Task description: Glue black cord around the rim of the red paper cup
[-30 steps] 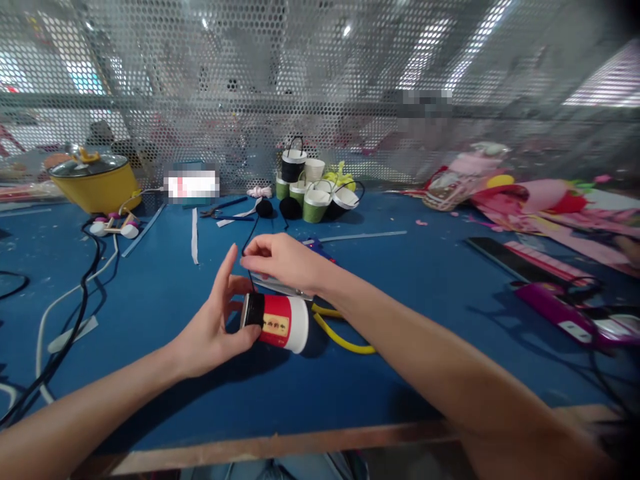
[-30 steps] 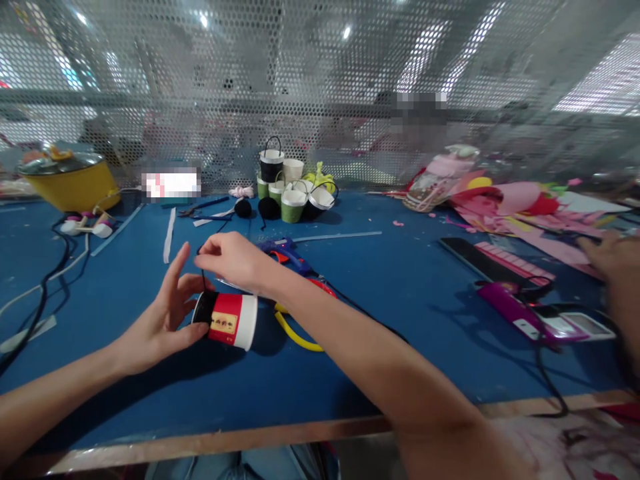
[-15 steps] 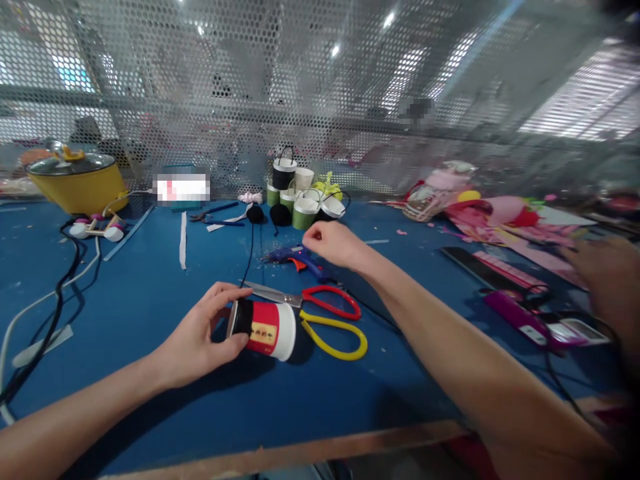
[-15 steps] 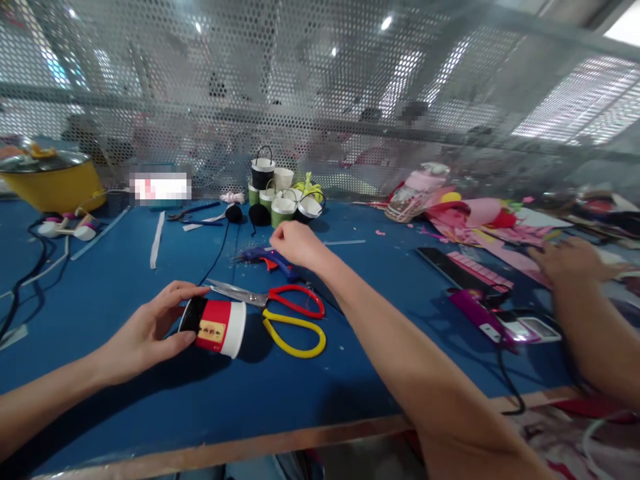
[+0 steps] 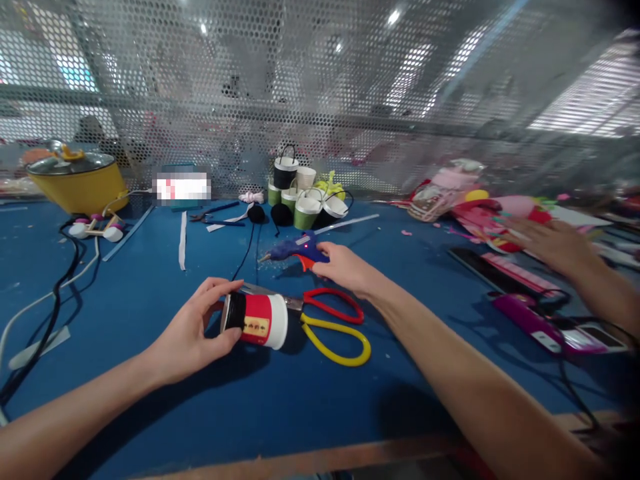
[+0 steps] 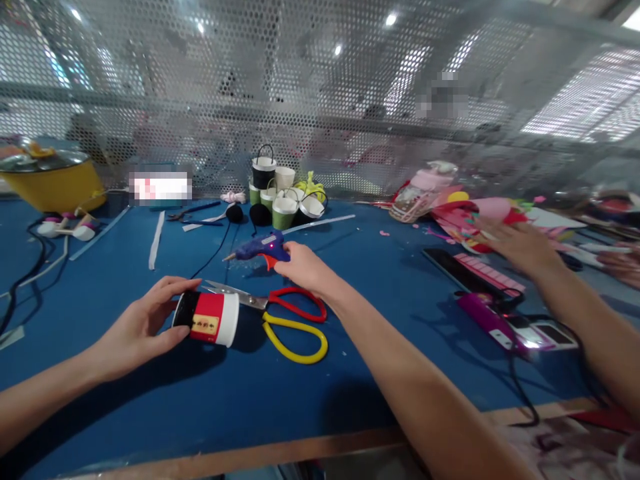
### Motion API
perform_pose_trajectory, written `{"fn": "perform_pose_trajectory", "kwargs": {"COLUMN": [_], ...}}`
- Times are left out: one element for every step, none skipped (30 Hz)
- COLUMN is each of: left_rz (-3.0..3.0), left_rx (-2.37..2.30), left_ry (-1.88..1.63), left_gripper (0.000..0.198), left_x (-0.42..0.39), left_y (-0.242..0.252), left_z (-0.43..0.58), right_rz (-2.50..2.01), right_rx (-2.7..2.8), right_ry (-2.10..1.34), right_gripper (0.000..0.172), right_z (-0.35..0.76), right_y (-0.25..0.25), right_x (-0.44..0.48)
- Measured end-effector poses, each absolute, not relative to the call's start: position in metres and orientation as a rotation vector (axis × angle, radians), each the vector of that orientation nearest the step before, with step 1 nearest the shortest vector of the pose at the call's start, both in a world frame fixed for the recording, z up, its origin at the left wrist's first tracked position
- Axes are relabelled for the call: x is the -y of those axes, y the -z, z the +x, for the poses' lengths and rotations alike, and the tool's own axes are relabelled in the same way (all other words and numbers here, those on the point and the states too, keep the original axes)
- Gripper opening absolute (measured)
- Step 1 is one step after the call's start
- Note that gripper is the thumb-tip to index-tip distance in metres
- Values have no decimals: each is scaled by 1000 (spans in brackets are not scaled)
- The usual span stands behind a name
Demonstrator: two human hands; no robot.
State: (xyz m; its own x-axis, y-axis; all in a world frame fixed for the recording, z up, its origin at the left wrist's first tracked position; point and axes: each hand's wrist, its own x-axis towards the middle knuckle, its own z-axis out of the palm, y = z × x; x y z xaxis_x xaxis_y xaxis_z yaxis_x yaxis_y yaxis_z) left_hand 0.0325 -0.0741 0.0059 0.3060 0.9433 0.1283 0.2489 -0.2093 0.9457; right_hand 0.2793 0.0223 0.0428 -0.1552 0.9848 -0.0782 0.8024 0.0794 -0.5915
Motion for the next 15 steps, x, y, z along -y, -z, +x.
{"fn": "perform_pose_trajectory", "kwargs": {"left_rz": [1665,1665,1666,1668,1671,1675,1681,1688,1695,1702,1705,1705,1699,1690,1682], "left_rx": [-1095,-1094,-1092,-1092,-1091,-1088,-1084,-1080,-1076,-1075,-1076,-1079,-1081,-1083,-1086], "left_ry": [-966,-969,-972,-974,-975,-976,-980,-984,-989,-994,-999,-1005,-1011,-1017,-1024], "left_gripper": [47,48,48,48,48,48,48,47,47,47,47,47,47,48,48], "left_x": [74,73,73,72,72,72,71,71,70,70,69,69,68,68,67], "left_y": [-6,-5,-5,-4,-4,-3,-3,-2,-2,-1,-1,-1,-1,-1,-1], "left_z": [32,32,31,31,30,29,29,28,27,27,27,27,27,27,27], "right_rz": [-1710,-1616,-1535,-1469,-1422,-1407,-1410,-1414,-1406,-1387,-1370,-1362,-1362,-1374,-1385], "right_rx": [2011,1972,1929,1881,1838,1813,1803,1806,1824,1859,1899,1936,1975,2020,2079], "right_ry": [-812,-928,-1044,-1144,-1230,-1288,-1327,-1361,-1387,-1399,-1389,-1348,-1284,-1197,-1085], "right_gripper": [18,14,14,18,22,25,27,27,26,25,24,22,21,20,19], "right_z": [280,281,281,280,280,278,277,276,274,273,272,271,270,269,268], "right_y": [-47,-51,-55,-58,-60,-61,-63,-64,-64,-65,-66,-67,-68,-68,-67], "right_x": [-16,-9,-3,2,7,12,16,20,24,27,31,35,38,41,44]}}
